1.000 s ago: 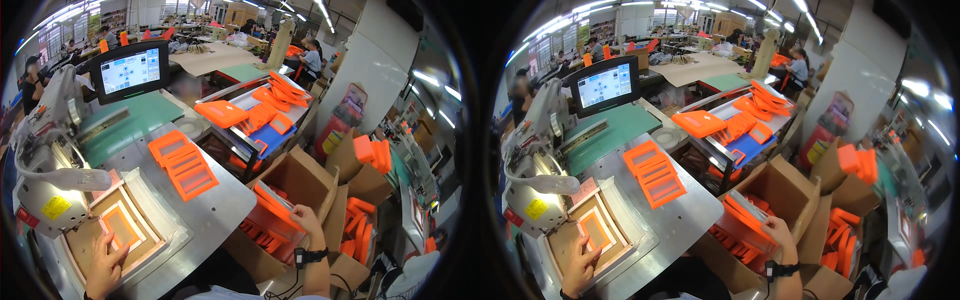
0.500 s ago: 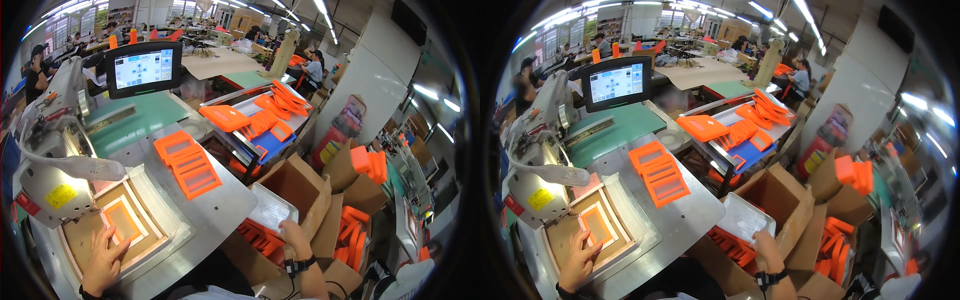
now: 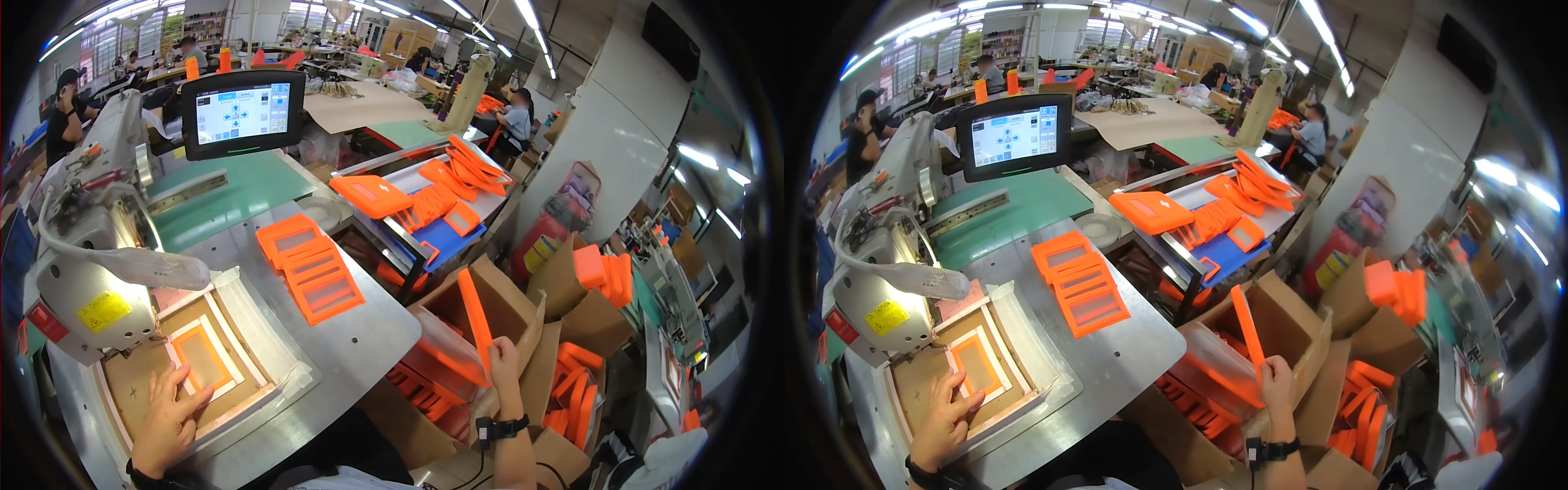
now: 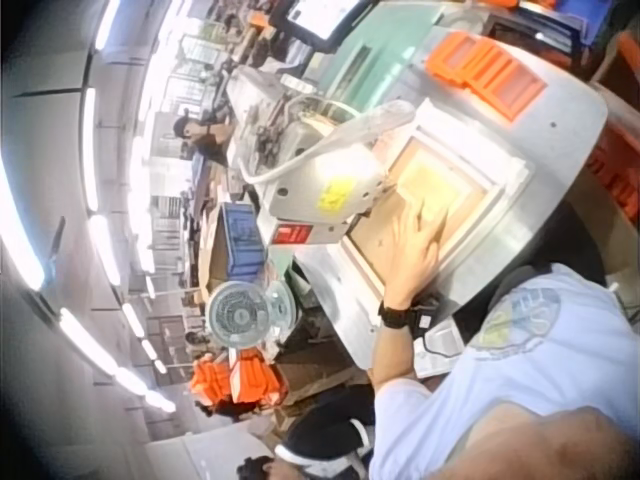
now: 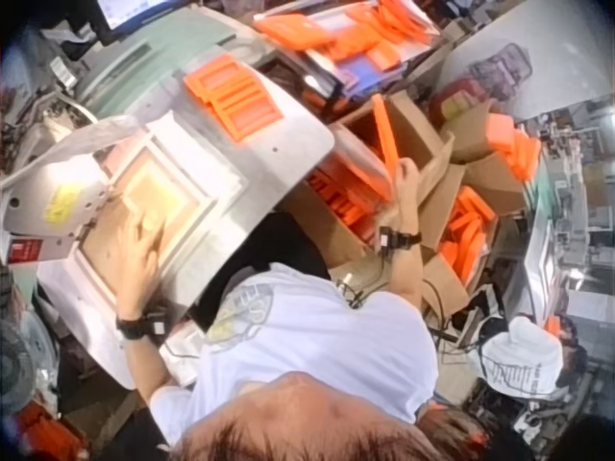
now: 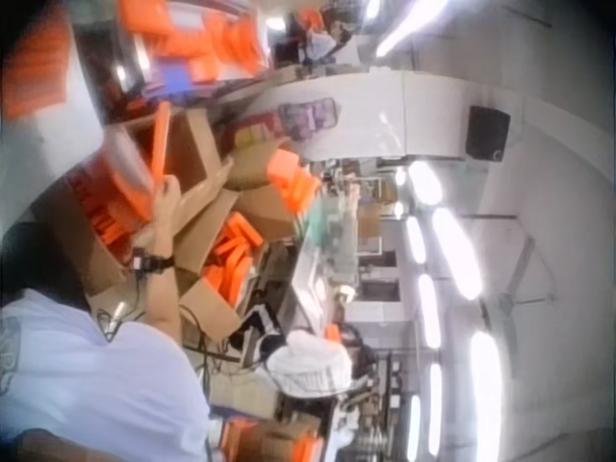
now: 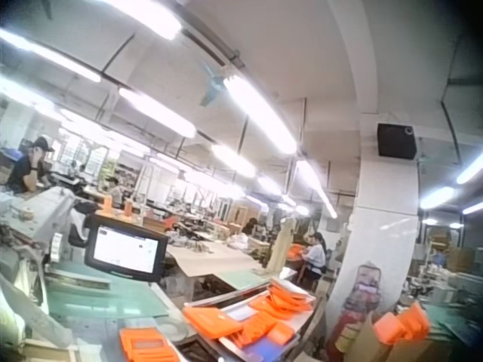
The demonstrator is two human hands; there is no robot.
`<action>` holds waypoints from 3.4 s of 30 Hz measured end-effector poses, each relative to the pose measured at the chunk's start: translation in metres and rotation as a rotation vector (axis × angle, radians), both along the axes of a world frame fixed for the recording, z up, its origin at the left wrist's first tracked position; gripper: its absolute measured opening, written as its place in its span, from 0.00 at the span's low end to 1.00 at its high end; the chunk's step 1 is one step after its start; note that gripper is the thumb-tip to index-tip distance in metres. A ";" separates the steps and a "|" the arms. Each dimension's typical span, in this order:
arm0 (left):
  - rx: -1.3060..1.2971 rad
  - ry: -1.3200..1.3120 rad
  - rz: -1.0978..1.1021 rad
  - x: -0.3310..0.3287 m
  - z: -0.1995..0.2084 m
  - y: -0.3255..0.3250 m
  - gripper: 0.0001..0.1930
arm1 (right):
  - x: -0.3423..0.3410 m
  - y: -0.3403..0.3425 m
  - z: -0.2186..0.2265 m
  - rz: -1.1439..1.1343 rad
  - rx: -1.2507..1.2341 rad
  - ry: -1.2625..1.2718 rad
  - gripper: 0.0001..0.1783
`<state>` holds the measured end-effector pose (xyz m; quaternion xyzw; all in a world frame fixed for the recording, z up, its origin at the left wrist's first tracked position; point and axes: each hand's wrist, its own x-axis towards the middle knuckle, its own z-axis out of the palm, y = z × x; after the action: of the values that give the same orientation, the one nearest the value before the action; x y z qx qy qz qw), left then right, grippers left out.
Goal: Operating an automated industrial sewing or heat-sealing machine to assemble orange medical-style bags with cross symbols.
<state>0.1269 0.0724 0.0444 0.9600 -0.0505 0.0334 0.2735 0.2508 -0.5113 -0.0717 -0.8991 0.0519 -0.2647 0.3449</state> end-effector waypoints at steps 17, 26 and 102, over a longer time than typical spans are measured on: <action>0.049 -0.108 -0.069 -0.010 0.010 0.011 0.25 | -0.021 0.076 0.144 0.183 0.224 -0.219 0.05; 0.081 -0.346 -0.147 -0.056 0.123 -0.062 0.34 | -0.034 0.178 0.244 0.937 -0.549 -0.431 0.09; 0.376 0.212 0.083 -0.051 0.033 0.045 0.15 | 0.026 0.376 0.148 1.657 -0.829 -0.189 0.22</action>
<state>0.0760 0.1173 0.0778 0.9935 0.0129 -0.0662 0.0921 0.2764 -0.1355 0.0763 -0.6754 -0.7333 -0.0036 0.0781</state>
